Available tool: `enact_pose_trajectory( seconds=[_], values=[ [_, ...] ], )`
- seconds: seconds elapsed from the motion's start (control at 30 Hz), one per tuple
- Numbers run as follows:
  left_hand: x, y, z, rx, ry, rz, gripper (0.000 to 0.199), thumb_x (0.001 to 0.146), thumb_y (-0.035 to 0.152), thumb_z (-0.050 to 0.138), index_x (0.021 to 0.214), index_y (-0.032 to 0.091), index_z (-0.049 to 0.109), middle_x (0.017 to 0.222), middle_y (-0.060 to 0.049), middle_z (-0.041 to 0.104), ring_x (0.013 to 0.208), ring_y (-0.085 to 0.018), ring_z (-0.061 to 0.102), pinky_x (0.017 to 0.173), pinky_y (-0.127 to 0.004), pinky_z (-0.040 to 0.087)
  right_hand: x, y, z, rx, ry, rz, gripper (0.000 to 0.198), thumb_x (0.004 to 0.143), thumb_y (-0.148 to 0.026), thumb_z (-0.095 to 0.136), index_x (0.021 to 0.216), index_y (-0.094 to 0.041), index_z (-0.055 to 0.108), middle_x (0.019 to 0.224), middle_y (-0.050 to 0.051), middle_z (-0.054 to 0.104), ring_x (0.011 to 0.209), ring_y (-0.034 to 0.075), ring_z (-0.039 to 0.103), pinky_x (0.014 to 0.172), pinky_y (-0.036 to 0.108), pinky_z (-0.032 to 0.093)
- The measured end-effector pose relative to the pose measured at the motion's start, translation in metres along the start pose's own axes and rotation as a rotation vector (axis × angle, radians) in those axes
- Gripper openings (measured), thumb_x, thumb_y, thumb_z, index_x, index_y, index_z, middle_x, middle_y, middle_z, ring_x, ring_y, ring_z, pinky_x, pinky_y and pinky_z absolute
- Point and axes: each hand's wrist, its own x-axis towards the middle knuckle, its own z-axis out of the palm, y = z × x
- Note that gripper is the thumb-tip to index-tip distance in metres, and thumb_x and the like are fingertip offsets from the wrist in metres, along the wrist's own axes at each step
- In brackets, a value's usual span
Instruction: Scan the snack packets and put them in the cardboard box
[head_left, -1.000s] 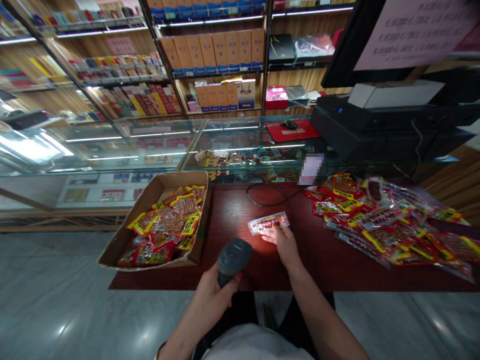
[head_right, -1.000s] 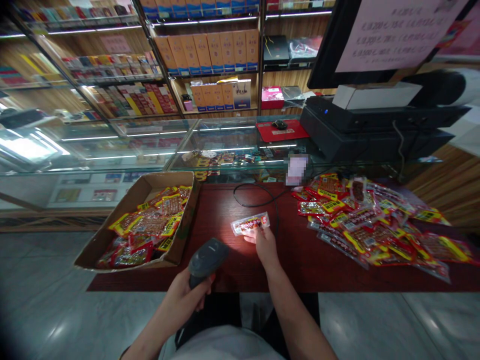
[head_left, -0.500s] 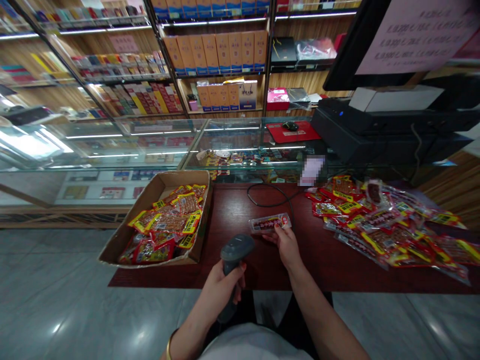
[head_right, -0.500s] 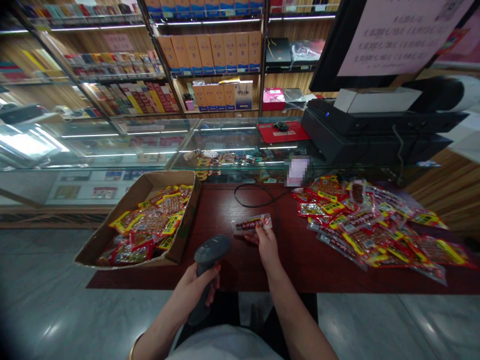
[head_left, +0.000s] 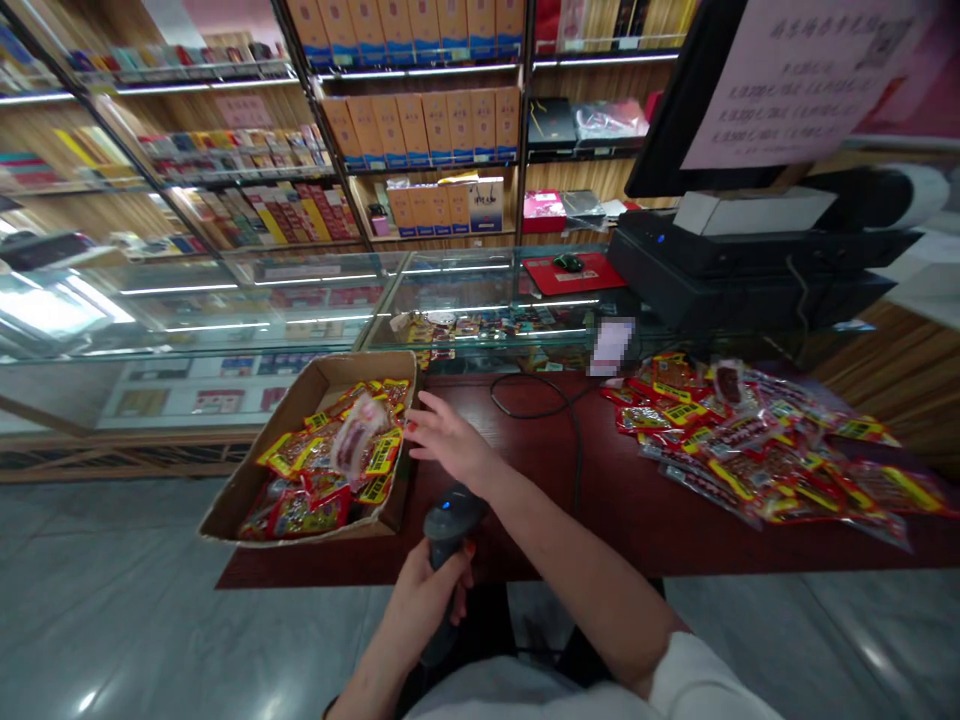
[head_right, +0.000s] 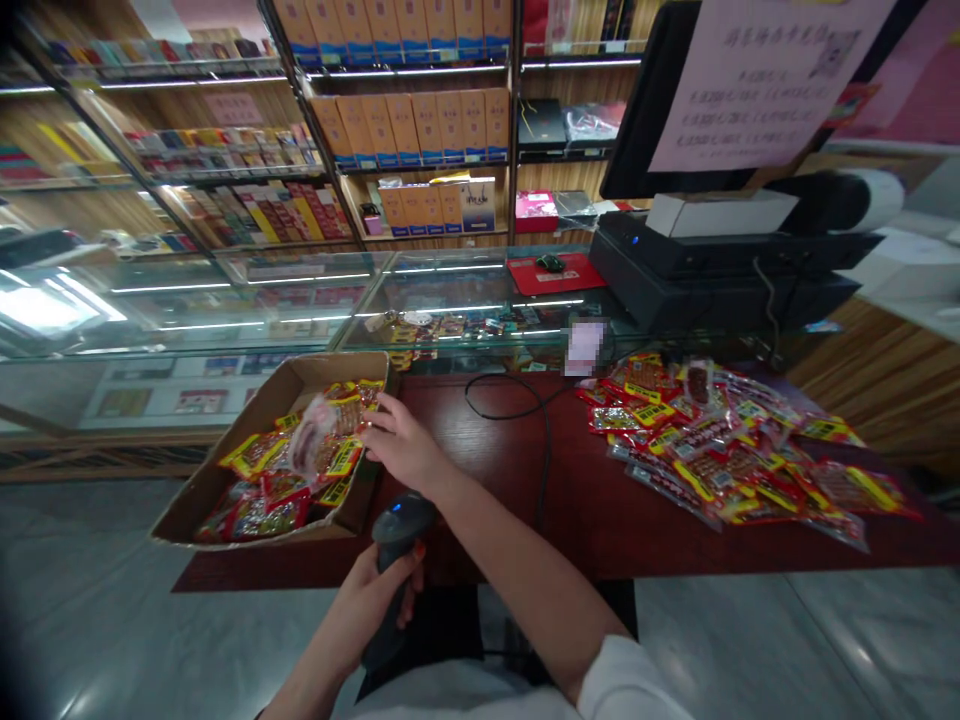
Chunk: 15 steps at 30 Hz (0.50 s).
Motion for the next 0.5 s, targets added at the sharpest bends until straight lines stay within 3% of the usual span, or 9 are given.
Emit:
enact_pose_trajectory(
  seconds=[0.07,0.13,0.2,0.27,0.3,0.37,0.43,0.5],
  values=[
    [0.001,-0.002,-0.001,-0.011,0.002,0.011,0.04,0.076,0.056,0.071,0.065,0.02,0.058,0.041,0.004,0.055,0.034,-0.01,0.048,0.038,-0.02,0.037,-0.008,0.0,-0.021,-0.327,0.115,-0.126,0.05,0.09,-0.046,0.065,0.138,-0.035,0.057,0.136,0.004,0.071,0.116,0.023,0.073,0.098,0.047,0.061],
    [0.004,-0.006,-0.002,-0.03,0.008,0.02,0.041,0.074,0.057,0.073,0.067,0.02,0.058,0.047,0.004,0.058,0.034,-0.01,0.049,0.037,-0.02,0.038,-0.025,-0.006,-0.066,-0.542,0.26,-0.191,0.039,0.093,-0.041,0.06,0.131,-0.034,0.064,0.14,0.003,0.069,0.128,0.023,0.065,0.111,0.046,0.052],
    [0.008,-0.01,-0.002,-0.049,0.008,0.023,0.043,0.071,0.058,0.076,0.068,0.02,0.057,0.05,0.003,0.06,0.034,-0.01,0.05,0.035,-0.02,0.037,-0.044,-0.019,-0.125,-0.67,0.435,-0.188,0.036,0.09,-0.038,0.062,0.124,-0.027,0.069,0.149,0.008,0.061,0.145,0.027,0.049,0.126,0.051,0.031],
    [0.011,-0.011,-0.002,-0.057,-0.004,0.025,0.042,0.07,0.057,0.077,0.07,0.02,0.058,0.052,0.003,0.061,0.033,-0.01,0.05,0.034,-0.02,0.038,-0.058,-0.036,-0.187,-0.793,0.611,-0.151,0.043,0.089,-0.036,0.063,0.129,-0.021,0.068,0.164,0.014,0.043,0.158,0.037,0.021,0.129,0.063,0.01],
    [0.012,-0.01,-0.001,-0.058,-0.012,0.028,0.041,0.071,0.056,0.077,0.071,0.02,0.058,0.052,0.003,0.062,0.034,-0.01,0.051,0.034,-0.02,0.038,-0.063,-0.044,-0.217,-0.894,0.72,-0.113,0.048,0.09,-0.035,0.061,0.135,-0.018,0.065,0.17,0.017,0.032,0.161,0.041,0.007,0.126,0.069,0.003],
    [0.013,-0.008,0.002,-0.057,-0.025,0.039,0.037,0.072,0.051,0.077,0.074,0.019,0.059,0.054,0.003,0.063,0.034,-0.01,0.051,0.035,-0.019,0.038,-0.066,-0.055,-0.271,-1.315,0.911,0.107,0.058,0.094,-0.042,0.055,0.147,-0.017,0.056,0.174,0.02,0.021,0.159,0.049,0.001,0.117,0.081,0.009],
    [0.012,-0.007,0.005,-0.055,-0.036,0.048,0.034,0.073,0.049,0.076,0.074,0.019,0.058,0.055,0.004,0.063,0.033,-0.009,0.051,0.035,-0.019,0.037,-0.064,-0.06,-0.315,-1.601,0.909,0.29,0.071,0.095,-0.055,0.052,0.155,-0.018,0.048,0.174,0.023,0.018,0.157,0.053,0.003,0.111,0.086,0.013],
    [0.011,-0.007,0.008,-0.048,-0.05,0.055,0.032,0.074,0.046,0.075,0.075,0.019,0.058,0.055,0.004,0.063,0.033,-0.009,0.05,0.034,-0.018,0.036,-0.059,-0.058,-0.345,-1.722,0.808,0.384,0.078,0.093,-0.066,0.048,0.158,-0.022,0.044,0.173,0.021,0.022,0.157,0.054,0.008,0.111,0.085,0.014]
  ],
)
